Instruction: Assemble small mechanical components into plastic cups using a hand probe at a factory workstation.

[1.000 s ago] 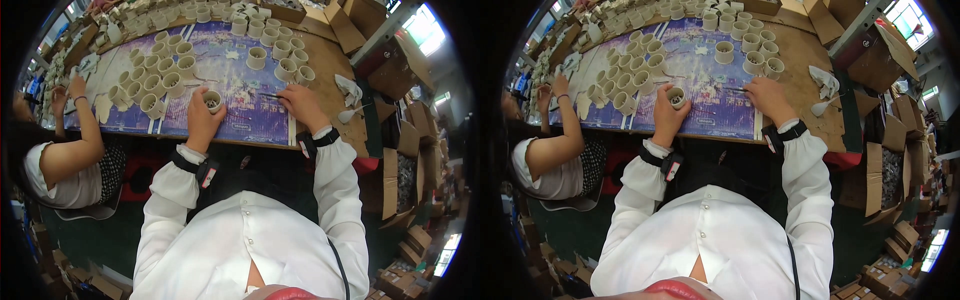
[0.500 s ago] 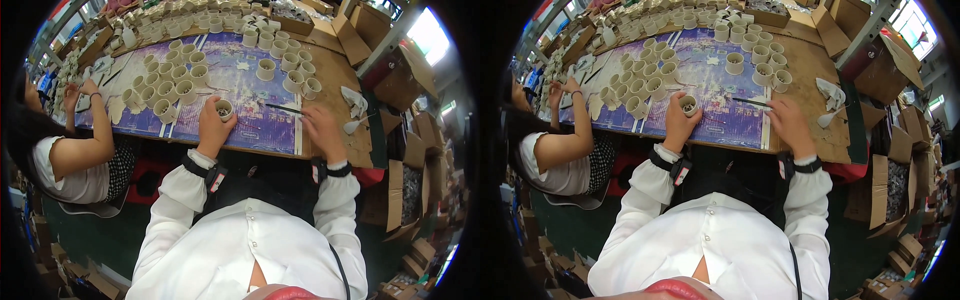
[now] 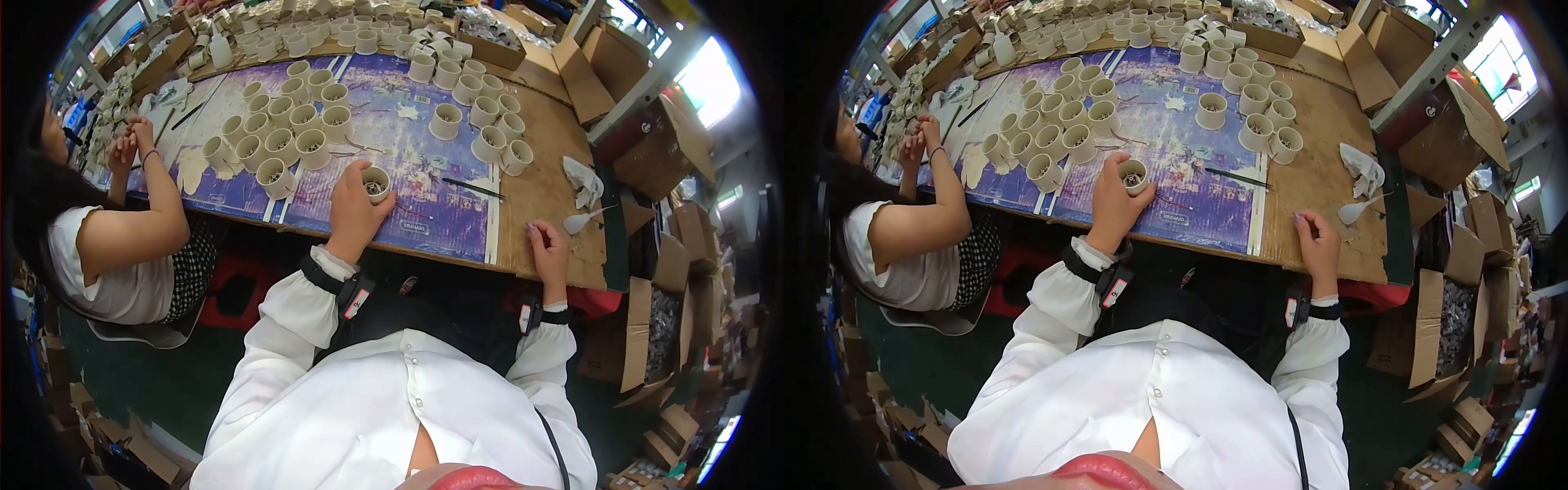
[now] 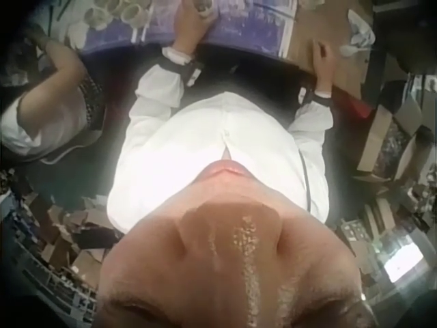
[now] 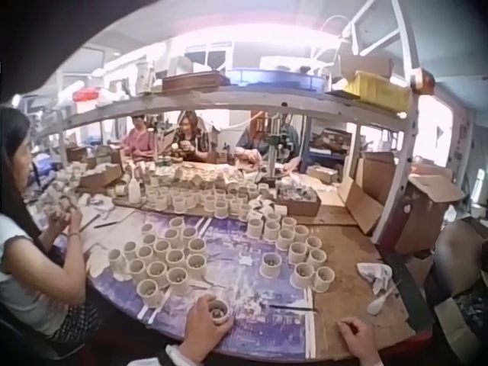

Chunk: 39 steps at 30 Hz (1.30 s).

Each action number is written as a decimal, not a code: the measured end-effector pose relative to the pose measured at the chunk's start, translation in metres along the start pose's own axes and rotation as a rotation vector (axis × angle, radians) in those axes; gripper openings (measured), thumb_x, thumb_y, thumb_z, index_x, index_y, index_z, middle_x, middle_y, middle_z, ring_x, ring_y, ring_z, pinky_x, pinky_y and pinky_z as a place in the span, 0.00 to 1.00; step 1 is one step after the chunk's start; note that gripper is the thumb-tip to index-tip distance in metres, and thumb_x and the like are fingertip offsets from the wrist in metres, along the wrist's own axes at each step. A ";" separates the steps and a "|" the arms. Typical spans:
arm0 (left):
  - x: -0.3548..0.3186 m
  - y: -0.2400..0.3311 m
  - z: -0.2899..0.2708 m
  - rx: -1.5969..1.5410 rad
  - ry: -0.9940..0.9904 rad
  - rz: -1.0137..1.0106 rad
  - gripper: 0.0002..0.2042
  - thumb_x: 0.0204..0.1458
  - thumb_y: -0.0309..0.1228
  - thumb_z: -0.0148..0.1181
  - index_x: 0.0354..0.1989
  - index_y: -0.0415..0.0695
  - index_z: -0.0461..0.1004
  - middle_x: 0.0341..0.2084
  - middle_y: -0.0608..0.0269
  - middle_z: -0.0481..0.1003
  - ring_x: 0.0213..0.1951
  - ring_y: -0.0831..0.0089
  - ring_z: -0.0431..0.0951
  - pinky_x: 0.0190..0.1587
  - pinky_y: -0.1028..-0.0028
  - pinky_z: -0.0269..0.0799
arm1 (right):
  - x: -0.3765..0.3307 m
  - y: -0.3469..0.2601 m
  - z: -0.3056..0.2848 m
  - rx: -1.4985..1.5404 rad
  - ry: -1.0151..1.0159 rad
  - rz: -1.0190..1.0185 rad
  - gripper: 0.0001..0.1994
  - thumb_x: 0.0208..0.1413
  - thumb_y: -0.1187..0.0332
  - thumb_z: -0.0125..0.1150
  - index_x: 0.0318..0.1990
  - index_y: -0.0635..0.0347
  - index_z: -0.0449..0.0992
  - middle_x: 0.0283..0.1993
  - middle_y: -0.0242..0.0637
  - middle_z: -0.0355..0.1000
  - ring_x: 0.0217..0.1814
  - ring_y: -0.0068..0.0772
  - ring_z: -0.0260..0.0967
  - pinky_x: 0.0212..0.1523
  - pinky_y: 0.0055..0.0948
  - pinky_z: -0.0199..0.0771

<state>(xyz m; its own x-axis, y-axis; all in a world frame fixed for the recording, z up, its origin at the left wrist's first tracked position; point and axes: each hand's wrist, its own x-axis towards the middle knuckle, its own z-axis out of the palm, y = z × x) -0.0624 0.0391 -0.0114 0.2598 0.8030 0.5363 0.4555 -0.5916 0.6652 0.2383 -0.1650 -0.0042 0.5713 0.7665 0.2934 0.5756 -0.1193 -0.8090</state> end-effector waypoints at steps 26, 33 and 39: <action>-0.004 0.006 -0.004 0.002 0.059 0.018 0.29 0.39 0.33 0.71 0.50 0.41 0.65 0.39 0.50 0.73 0.42 0.49 0.74 0.45 0.58 0.69 | -0.008 -0.002 0.004 -0.003 0.066 0.010 0.08 0.57 0.69 0.61 0.37 0.66 0.78 0.30 0.36 0.76 0.34 0.25 0.72 0.39 0.25 0.72; -0.002 0.009 -0.010 0.007 0.032 0.015 0.29 0.39 0.33 0.71 0.50 0.40 0.65 0.41 0.50 0.72 0.43 0.49 0.73 0.45 0.59 0.70 | -0.009 -0.005 0.004 -0.069 0.051 -0.063 0.07 0.58 0.69 0.60 0.36 0.65 0.78 0.30 0.36 0.75 0.34 0.26 0.71 0.38 0.25 0.71; -0.001 0.008 -0.004 0.002 0.050 0.019 0.28 0.40 0.33 0.70 0.50 0.41 0.65 0.40 0.51 0.73 0.42 0.50 0.73 0.44 0.58 0.69 | -0.005 -0.008 0.002 -0.101 0.064 -0.066 0.07 0.57 0.70 0.60 0.36 0.65 0.77 0.31 0.38 0.75 0.35 0.27 0.71 0.38 0.26 0.70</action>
<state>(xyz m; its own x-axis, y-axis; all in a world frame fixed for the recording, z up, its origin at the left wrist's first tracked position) -0.0621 0.0330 -0.0048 0.2260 0.7868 0.5743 0.4524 -0.6069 0.6534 0.2289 -0.1666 -0.0003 0.5647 0.7332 0.3788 0.6671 -0.1354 -0.7326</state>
